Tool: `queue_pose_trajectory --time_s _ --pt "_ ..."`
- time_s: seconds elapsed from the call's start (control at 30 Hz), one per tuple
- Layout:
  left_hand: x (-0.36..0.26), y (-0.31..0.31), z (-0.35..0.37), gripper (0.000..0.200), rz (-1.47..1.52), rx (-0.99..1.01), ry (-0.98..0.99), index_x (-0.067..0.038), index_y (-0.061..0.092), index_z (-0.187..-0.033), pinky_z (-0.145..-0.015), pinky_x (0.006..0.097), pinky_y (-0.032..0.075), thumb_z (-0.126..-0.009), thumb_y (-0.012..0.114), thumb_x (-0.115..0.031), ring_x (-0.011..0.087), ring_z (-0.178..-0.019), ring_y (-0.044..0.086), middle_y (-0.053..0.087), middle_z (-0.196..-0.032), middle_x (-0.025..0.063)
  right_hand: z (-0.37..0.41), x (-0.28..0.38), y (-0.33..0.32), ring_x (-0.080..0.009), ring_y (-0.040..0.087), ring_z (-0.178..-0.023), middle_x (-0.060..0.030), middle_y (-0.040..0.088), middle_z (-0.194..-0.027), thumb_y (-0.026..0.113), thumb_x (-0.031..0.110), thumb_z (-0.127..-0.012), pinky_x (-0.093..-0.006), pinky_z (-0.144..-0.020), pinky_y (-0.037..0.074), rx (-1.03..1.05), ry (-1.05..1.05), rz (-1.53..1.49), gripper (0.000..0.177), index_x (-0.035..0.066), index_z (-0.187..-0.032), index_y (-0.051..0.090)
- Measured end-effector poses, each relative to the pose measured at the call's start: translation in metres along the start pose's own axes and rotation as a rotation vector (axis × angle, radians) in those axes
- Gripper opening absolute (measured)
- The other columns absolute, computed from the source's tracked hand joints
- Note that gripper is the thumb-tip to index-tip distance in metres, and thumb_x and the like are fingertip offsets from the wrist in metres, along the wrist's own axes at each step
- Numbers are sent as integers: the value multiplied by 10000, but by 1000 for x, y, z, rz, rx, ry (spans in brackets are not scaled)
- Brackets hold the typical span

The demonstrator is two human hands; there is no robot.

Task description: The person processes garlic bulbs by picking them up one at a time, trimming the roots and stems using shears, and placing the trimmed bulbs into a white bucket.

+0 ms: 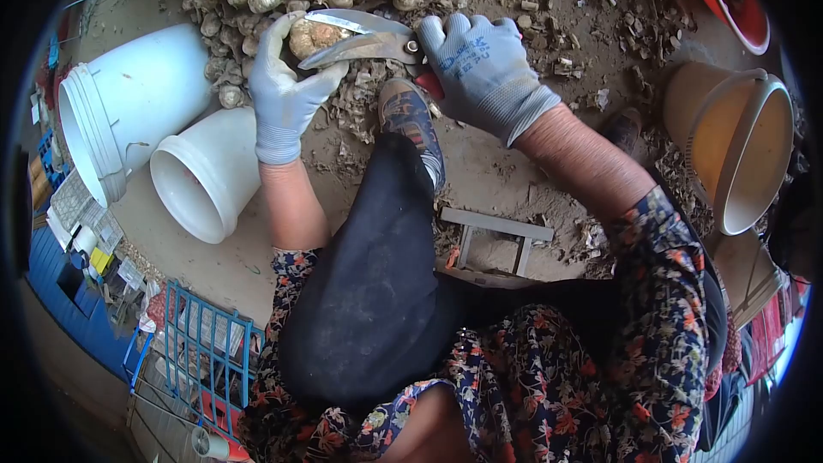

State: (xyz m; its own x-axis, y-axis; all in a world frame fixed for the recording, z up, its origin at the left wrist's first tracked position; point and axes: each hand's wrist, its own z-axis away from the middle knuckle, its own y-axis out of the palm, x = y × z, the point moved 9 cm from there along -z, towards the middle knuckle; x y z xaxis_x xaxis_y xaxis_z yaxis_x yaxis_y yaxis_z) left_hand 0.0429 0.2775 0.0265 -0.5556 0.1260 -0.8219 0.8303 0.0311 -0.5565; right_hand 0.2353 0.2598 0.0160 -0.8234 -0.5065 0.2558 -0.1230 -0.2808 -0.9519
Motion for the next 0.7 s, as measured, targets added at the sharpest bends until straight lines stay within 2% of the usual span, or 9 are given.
queue_pose_trajectory --time_s 0.1,0.17,0.23,0.3,0.37,0.4,0.5,0.63,0.7 --pt "-9 2 -1 669 -7 64 33 5 532 -1129 -840 355 511 -553 843 -136 294 -936 623 608 -1023 167 0 0 10 -284 606 -778 -122 557 -855 647 309 -797 -442 -726 460 161 -41 19 442 26 -1078 457" --pt "-11 9 -2 666 -28 159 63 54 483 -1227 -921 293 471 -642 798 10 146 -1041 551 564 -1133 104 1 -2 20 -292 615 -708 -119 568 -799 635 294 -811 -425 -677 473 96 -74 49 394 23 -1040 462" --pt "-1 15 -2 665 5 184 4 57 485 -1229 -919 290 468 -644 795 4 147 -1038 550 562 -1138 101 2 -5 31 -326 648 -660 -150 621 -770 577 383 -877 -440 -591 498 96 -55 -115 403 9 -992 481" --pt "8 19 4 663 35 208 -59 59 487 -1231 -917 287 466 -646 792 -2 147 -1035 550 559 -1142 97 5 -2 39 -354 661 -685 -172 642 -765 562 364 -889 -442 -604 515 125 -20 -165 376 8 -970 470" --pt "20 28 8 650 329 210 -242 63 490 -1234 -907 278 465 -657 778 -17 143 -1017 553 564 -1131 83 12 -5 61 -359 661 -706 -175 646 -756 551 347 -894 -454 -624 514 155 88 -426 346 19 -959 459" --pt "27 31 16 624 481 220 -406 56 501 -1230 -899 268 464 -672 765 -38 132 -1005 555 572 -1112 70 17 -9 68 -367 658 -723 -181 648 -758 547 337 -895 -464 -639 512 160 146 -403 327 31 -958 453" --pt "20 36 20 583 457 186 -369 31 517 -1175 -843 272 494 -659 777 -43 120 -901 592 611 -1004 56 28 -12 68 -388 636 -736 -189 616 -737 579 238 -861 -472 -652 497 168 244 -431 261 41 -963 441" --pt "19 37 24 565 777 46 -425 27 517 -1178 -855 268 486 -675 767 -36 119 -943 578 590 -1075 55 43 -32 57 -379 653 -717 -200 641 -749 570 346 -880 -475 -642 509 70 382 -544 349 24 -946 454" --pt "19 34 22 573 686 19 -398 29 516 -1172 -861 277 484 -672 781 -56 124 -970 567 581 -1091 70 50 -28 54 -355 651 -778 -187 636 -807 597 345 -863 -462 -684 503 156 395 -536 350 34 -966 475"
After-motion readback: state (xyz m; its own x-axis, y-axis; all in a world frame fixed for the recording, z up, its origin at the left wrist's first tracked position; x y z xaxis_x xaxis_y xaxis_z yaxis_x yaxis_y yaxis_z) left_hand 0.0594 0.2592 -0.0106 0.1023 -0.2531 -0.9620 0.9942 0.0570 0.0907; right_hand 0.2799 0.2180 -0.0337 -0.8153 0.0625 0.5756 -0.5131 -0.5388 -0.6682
